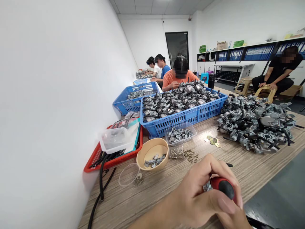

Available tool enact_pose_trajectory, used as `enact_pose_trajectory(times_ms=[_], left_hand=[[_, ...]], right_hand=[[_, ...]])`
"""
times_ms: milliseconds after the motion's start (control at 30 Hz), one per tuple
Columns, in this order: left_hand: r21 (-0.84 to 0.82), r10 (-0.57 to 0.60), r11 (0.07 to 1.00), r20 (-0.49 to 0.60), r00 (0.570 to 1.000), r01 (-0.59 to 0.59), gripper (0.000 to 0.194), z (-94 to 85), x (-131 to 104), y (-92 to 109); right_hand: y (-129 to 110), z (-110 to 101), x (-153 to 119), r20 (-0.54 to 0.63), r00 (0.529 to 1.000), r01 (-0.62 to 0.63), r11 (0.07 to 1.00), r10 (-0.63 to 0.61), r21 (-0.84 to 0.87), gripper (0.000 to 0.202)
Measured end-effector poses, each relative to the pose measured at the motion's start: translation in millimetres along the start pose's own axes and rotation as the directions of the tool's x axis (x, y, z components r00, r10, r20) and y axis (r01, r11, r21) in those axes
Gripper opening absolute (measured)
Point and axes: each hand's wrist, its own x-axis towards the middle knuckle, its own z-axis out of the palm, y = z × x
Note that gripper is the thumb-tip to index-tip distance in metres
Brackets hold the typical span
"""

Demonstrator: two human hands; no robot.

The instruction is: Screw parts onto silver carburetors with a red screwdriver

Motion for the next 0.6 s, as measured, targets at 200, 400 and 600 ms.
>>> enact_pose_trajectory(times_ms=[200, 400, 600], left_hand=[[0.158, 0.001, 0.987, 0.049, 0.999, -0.009, 0.039, -2.1, 3, 11], [0.109, 0.077, 0.991, 0.021, 0.997, -0.079, 0.037, -7.8, -6, -10], [0.132, 0.002, 0.991, 0.006, 1.0, -0.003, 0.033, -3.5, -1, 2]], right_hand=[[-5, 0, 6, -0.057, 0.993, 0.102, 0.991, -0.107, -0.083, 0.024], [2, -1, -1, 0.008, 1.0, 0.009, 1.0, -0.009, -0.005, 0.026], [2, 0, -3, -0.025, 0.999, 0.031, 0.997, -0.032, -0.067, 0.023]])
